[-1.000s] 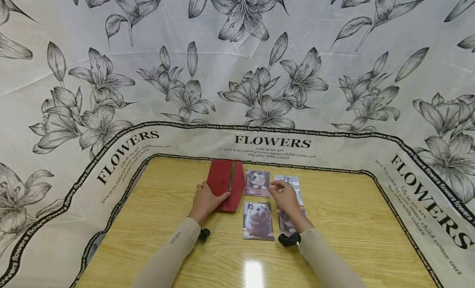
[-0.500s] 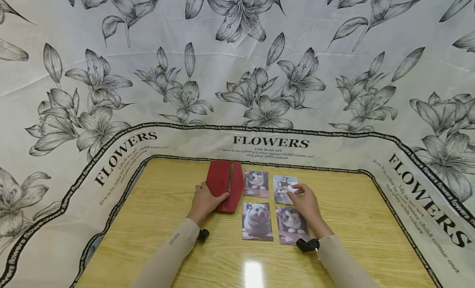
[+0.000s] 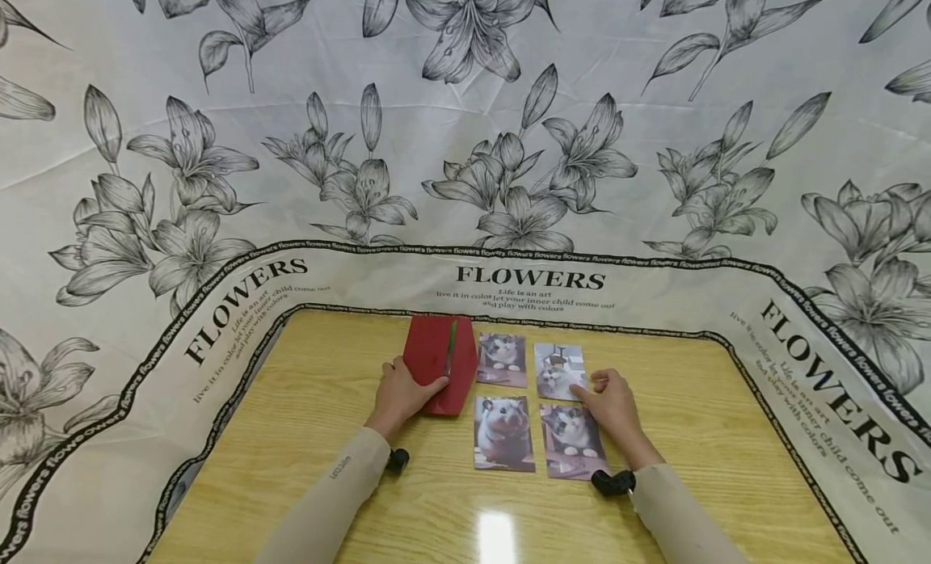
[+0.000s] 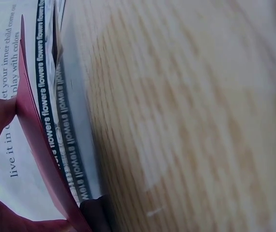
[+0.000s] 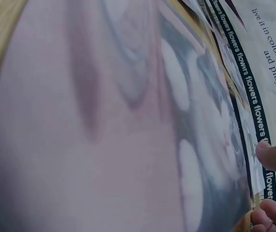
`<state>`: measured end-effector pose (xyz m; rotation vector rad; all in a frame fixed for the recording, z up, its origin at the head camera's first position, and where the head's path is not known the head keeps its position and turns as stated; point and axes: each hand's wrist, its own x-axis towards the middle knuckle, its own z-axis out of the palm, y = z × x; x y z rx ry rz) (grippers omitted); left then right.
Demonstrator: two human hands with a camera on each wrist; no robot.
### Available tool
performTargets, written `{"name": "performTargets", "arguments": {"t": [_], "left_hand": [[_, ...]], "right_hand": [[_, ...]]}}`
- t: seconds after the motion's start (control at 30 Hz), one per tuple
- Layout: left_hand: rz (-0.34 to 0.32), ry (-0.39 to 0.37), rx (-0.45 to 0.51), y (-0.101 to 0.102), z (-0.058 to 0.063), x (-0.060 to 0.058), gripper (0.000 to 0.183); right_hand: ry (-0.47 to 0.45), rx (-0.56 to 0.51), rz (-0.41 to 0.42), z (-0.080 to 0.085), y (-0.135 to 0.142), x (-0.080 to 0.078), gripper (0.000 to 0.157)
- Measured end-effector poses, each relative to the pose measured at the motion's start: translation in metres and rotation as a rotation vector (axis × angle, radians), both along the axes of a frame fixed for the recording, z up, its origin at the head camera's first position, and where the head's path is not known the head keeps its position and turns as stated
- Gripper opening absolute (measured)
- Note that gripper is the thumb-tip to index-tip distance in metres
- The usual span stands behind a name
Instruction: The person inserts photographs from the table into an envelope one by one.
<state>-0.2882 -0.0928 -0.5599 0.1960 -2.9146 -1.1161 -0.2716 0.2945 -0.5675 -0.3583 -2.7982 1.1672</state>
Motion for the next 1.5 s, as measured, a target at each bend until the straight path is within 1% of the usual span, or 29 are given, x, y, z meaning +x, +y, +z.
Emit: {"name": "performTargets", "arguments": {"t": [0.17, 0.27, 0.33, 0.47, 0.67, 0.83, 1.1, 1.33, 1.5], "left_hand": [[0.001, 0.001, 0.005, 0.000, 0.000, 0.000, 0.106], [0.004, 0.003, 0.007, 0.000, 0.000, 0.000, 0.106], [0.005, 0.004, 0.007, 0.000, 0.000, 0.000, 0.105], [0.006, 0.004, 0.009, 0.000, -0.001, 0.001, 0.105], [0.006, 0.007, 0.021, 0.001, -0.002, 0.001, 0.104], [0.006, 0.012, 0.013, 0.001, -0.003, 0.000, 0.105], [0.005, 0.017, 0.008, 0.000, -0.002, -0.001, 0.106], [0.003, 0.015, 0.015, 0.001, -0.002, 0.000, 0.106], [0.004, 0.011, 0.008, 0.001, -0.001, 0.001, 0.106]], "right_hand": [[-0.049, 0.006, 0.001, 0.004, -0.002, 0.000, 0.062], [-0.071, 0.016, 0.007, 0.006, -0.004, 0.001, 0.069], [-0.085, 0.033, 0.005, 0.005, -0.004, 0.000, 0.072], [-0.082, 0.084, 0.003, 0.001, -0.006, -0.002, 0.076], [-0.054, 0.154, -0.011, -0.005, -0.009, -0.002, 0.073], [-0.029, 0.174, -0.011, -0.003, -0.010, -0.001, 0.070], [-0.055, 0.180, -0.011, 0.001, -0.012, -0.003, 0.069], [-0.090, 0.211, -0.028, 0.005, -0.015, -0.003, 0.070], [-0.096, 0.216, -0.031, 0.007, -0.017, -0.002, 0.070]]}}
